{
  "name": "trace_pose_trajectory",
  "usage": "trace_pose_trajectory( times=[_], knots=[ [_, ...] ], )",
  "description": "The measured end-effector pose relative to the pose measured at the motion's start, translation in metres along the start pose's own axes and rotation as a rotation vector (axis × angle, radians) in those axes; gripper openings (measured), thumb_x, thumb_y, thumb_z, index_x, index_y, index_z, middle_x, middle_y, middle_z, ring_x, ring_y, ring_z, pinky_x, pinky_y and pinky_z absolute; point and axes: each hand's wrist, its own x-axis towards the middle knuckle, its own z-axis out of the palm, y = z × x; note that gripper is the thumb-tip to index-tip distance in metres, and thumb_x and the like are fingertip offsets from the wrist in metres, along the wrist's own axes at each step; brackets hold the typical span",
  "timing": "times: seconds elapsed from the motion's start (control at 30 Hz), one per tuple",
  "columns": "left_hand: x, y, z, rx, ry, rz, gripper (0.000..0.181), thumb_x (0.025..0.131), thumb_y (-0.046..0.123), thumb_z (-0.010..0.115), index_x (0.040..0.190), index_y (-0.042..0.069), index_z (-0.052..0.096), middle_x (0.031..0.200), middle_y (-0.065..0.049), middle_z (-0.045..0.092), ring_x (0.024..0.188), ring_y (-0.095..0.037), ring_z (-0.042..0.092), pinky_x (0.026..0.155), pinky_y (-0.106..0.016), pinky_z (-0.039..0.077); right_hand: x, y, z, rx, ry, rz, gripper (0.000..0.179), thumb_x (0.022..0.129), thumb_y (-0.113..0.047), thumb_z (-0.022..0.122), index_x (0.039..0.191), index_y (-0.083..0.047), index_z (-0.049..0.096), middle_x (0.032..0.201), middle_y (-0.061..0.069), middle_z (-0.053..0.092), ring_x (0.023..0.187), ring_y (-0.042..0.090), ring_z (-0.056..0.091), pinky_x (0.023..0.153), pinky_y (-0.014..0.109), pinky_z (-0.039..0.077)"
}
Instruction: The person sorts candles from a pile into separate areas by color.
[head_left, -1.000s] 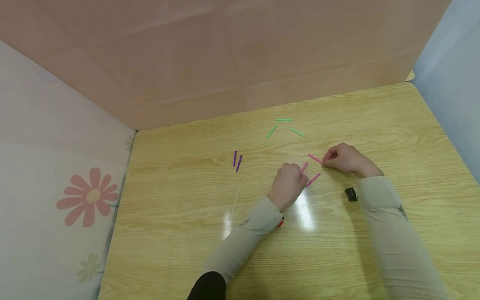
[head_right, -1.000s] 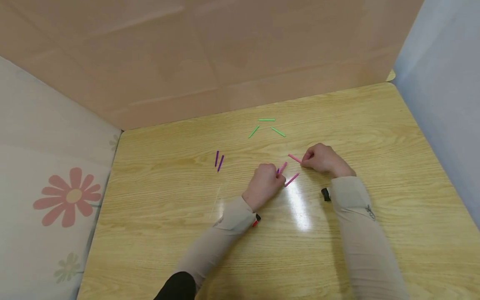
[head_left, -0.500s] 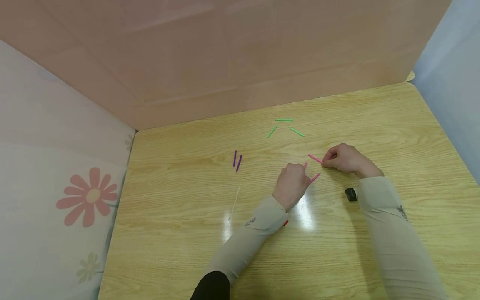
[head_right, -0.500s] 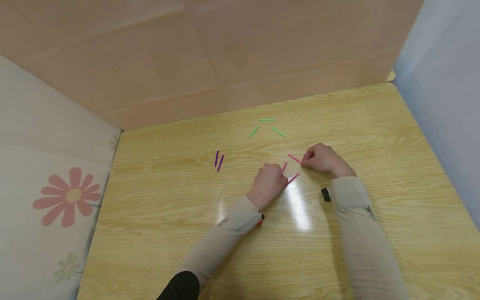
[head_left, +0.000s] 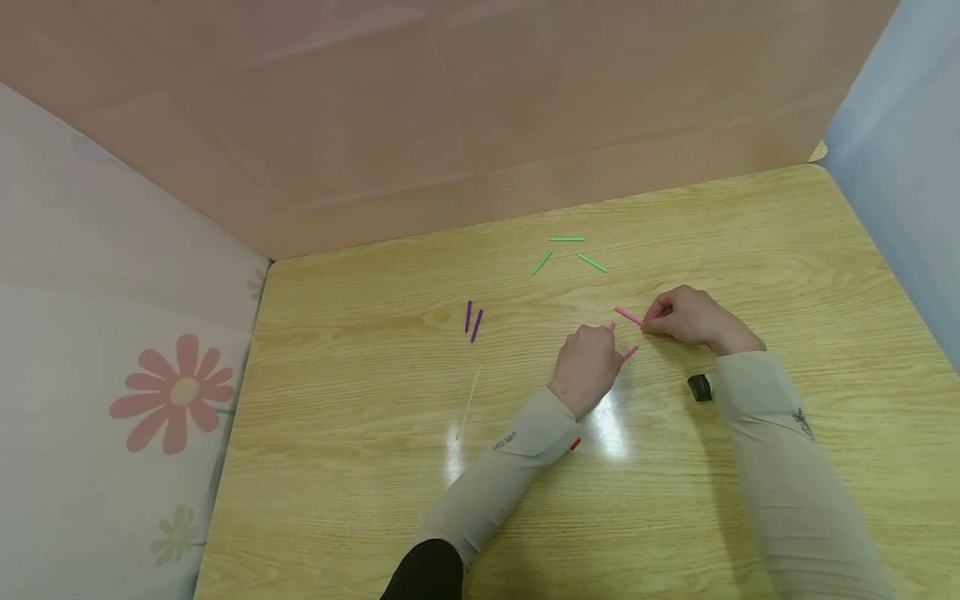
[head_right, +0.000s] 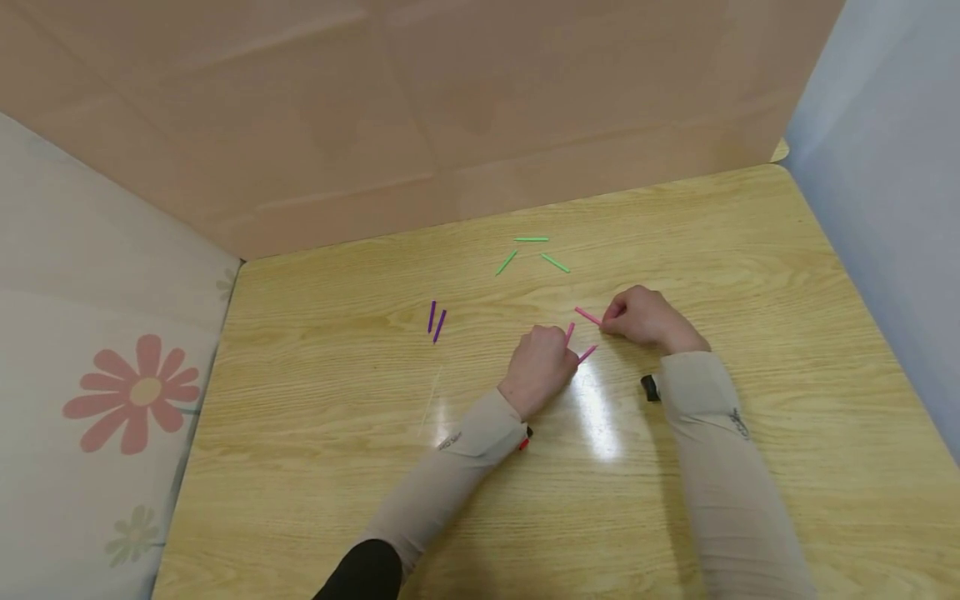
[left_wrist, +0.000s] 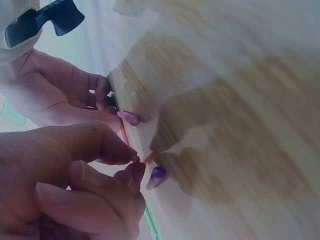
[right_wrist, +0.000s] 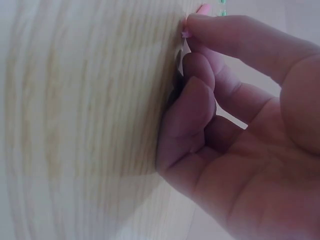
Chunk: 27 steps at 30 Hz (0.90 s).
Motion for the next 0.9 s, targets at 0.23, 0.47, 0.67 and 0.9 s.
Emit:
trace_pose_trajectory(
  times=[0.23, 0.47, 0.67, 0.9],
  knots=[
    [0.0009, -0.0002, -0.001, 0.002, -0.021, -0.008, 0.032, 0.091, 0.018, 0.063, 0.061, 0.016, 0.053, 0.055, 0.008, 0.041, 0.043, -0.002, 0.031, 0.035, -0.014, 0.027, -0.0011, -0.0017, -0.0002, -0.006, 0.007, -0.003, 0.019, 0.087, -0.019, 0.066, 0.089, -0.001, 0.068, 0.083, 0.005, 0.066, 0.078, 0.016, 0.048, 0.069, 0.028, 0.038],
    [0.0011, -0.0003, -0.0017, -0.008, -0.022, -0.002, 0.033, 0.092, 0.018, 0.062, 0.061, 0.016, 0.052, 0.053, 0.009, 0.038, 0.042, -0.001, 0.03, 0.034, -0.014, 0.025, -0.0012, -0.0014, 0.0005, -0.014, 0.011, -0.012, 0.018, 0.087, -0.019, 0.066, 0.089, -0.001, 0.069, 0.083, 0.005, 0.066, 0.078, 0.016, 0.049, 0.07, 0.028, 0.038],
    [0.0014, 0.0007, -0.0008, -0.005, -0.03, -0.012, 0.032, 0.09, 0.017, 0.063, 0.06, 0.016, 0.052, 0.054, 0.008, 0.04, 0.043, -0.002, 0.031, 0.034, -0.015, 0.026, -0.0009, -0.0008, 0.0009, -0.013, 0.01, -0.014, 0.017, 0.087, -0.018, 0.066, 0.088, -0.001, 0.068, 0.082, 0.005, 0.066, 0.077, 0.016, 0.049, 0.069, 0.028, 0.038],
    [0.0006, -0.0061, -0.0029, -0.17, -0.061, -0.026, 0.043, 0.091, 0.015, 0.06, 0.053, 0.016, 0.041, 0.05, 0.009, 0.031, 0.04, -0.001, 0.025, 0.033, -0.014, 0.021, -0.0006, -0.0007, 0.0008, -0.007, 0.01, -0.016, 0.018, 0.087, -0.019, 0.067, 0.089, -0.001, 0.068, 0.082, 0.004, 0.066, 0.077, 0.014, 0.048, 0.069, 0.028, 0.038]
  ],
)
